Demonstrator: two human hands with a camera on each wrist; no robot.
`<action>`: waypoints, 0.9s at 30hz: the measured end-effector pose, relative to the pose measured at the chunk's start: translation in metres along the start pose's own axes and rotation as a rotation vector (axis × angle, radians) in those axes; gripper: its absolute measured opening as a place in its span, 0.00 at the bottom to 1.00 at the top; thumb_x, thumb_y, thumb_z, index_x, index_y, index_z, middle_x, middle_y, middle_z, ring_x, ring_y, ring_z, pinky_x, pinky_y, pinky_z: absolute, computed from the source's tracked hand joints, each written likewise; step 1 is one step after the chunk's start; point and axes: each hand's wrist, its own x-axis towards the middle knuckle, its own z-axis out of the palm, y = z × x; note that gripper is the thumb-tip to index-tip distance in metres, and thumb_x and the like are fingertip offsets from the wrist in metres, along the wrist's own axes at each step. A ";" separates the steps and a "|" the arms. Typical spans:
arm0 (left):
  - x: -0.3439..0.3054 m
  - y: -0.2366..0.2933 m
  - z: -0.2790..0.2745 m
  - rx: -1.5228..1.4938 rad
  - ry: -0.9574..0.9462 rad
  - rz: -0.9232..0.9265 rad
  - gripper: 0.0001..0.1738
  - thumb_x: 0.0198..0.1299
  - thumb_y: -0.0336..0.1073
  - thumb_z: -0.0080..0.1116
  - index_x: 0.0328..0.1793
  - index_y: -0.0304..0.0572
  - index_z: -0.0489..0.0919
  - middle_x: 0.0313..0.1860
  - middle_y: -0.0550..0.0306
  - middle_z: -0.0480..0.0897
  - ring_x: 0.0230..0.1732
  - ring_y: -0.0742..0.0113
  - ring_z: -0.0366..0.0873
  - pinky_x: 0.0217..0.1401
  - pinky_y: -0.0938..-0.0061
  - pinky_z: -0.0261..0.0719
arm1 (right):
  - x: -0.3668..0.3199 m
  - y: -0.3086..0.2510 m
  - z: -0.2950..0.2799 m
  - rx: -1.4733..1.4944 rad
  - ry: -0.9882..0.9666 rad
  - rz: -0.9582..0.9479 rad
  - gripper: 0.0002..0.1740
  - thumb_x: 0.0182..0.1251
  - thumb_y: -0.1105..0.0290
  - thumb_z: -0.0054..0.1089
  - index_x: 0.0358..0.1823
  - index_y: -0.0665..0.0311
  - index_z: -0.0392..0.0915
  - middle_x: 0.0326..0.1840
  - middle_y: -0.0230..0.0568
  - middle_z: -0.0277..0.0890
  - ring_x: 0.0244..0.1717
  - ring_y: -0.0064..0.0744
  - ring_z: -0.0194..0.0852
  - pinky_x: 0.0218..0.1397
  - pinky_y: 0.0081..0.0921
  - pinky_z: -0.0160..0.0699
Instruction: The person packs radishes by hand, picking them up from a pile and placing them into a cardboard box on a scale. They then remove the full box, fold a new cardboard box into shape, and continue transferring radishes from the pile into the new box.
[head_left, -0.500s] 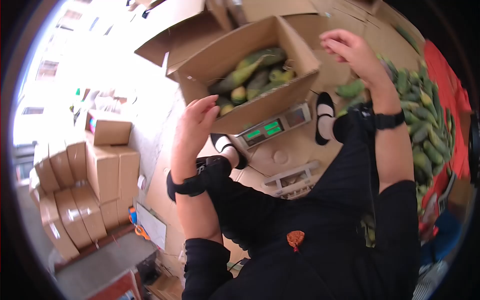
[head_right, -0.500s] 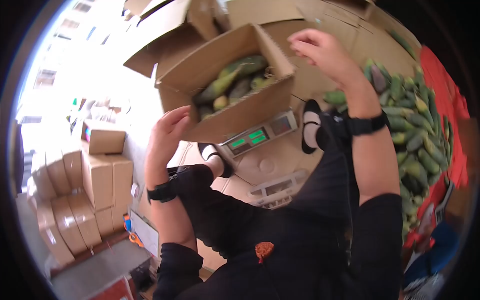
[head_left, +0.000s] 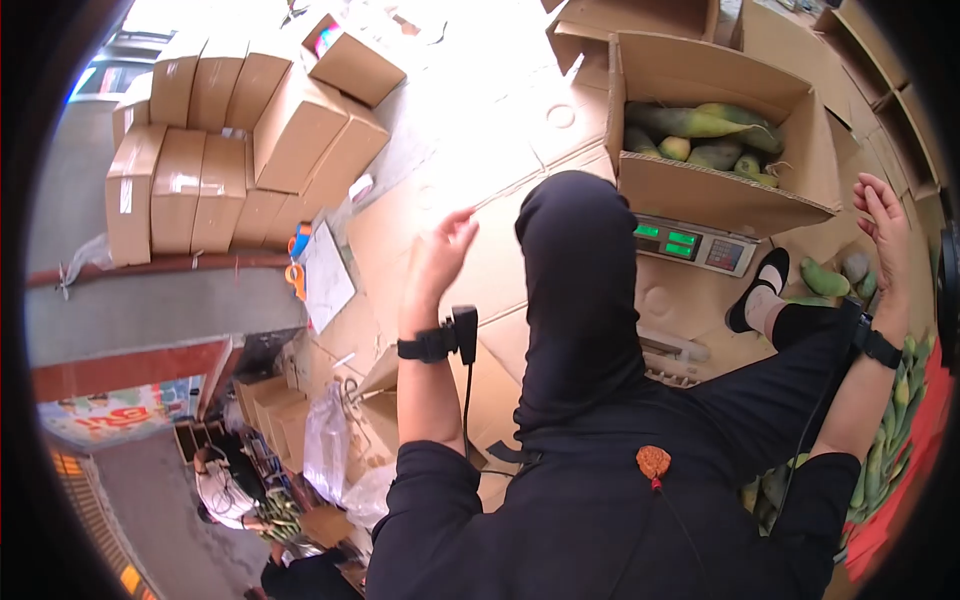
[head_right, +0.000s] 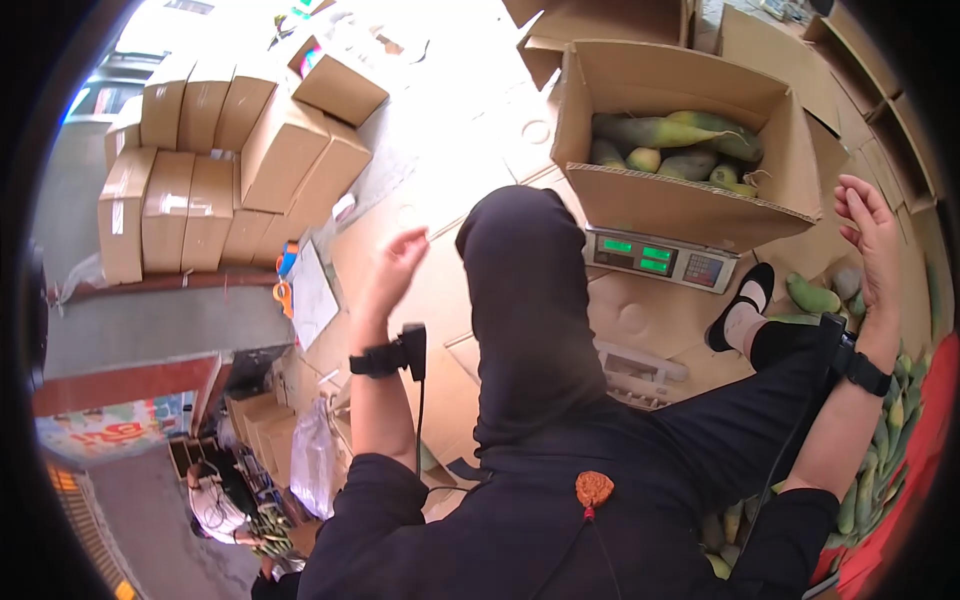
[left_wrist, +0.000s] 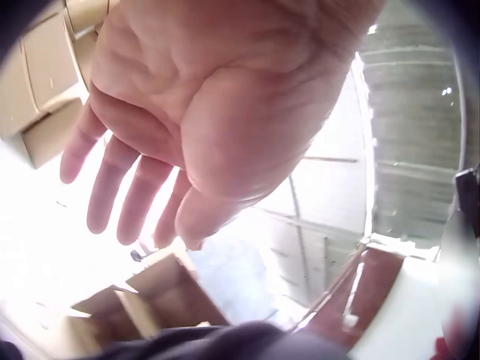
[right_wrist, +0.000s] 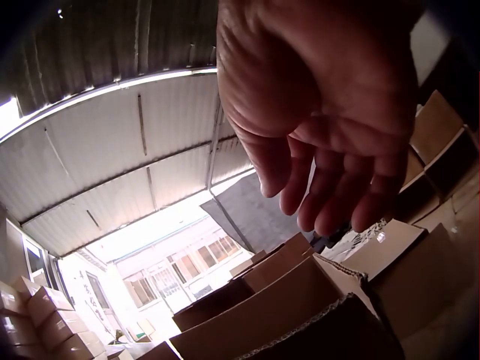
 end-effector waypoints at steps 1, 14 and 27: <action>-0.015 -0.038 0.015 0.127 -0.023 -0.008 0.16 0.59 0.37 0.62 0.51 0.40 0.81 0.36 0.55 0.83 0.36 0.71 0.77 0.43 0.75 0.77 | 0.003 0.004 -0.002 0.007 -0.014 0.006 0.16 0.70 0.59 0.52 0.55 0.53 0.76 0.48 0.21 0.76 0.47 0.10 0.70 0.48 0.14 0.65; -0.142 -0.170 0.112 0.661 -0.763 -0.493 0.22 0.58 0.53 0.54 0.56 0.59 0.79 0.57 0.55 0.79 0.61 0.56 0.74 0.63 0.54 0.68 | -0.011 -0.010 0.023 -0.009 0.045 -0.010 0.13 0.67 0.61 0.55 0.50 0.54 0.78 0.40 0.23 0.78 0.40 0.13 0.72 0.40 0.14 0.67; -0.172 -0.211 -0.097 0.327 0.110 -0.172 0.29 0.57 0.51 0.58 0.49 0.28 0.80 0.41 0.31 0.82 0.44 0.54 0.82 0.49 0.63 0.77 | -0.002 0.007 0.029 0.024 0.087 -0.144 0.11 0.64 0.67 0.57 0.45 0.63 0.79 0.35 0.28 0.78 0.33 0.15 0.72 0.32 0.15 0.70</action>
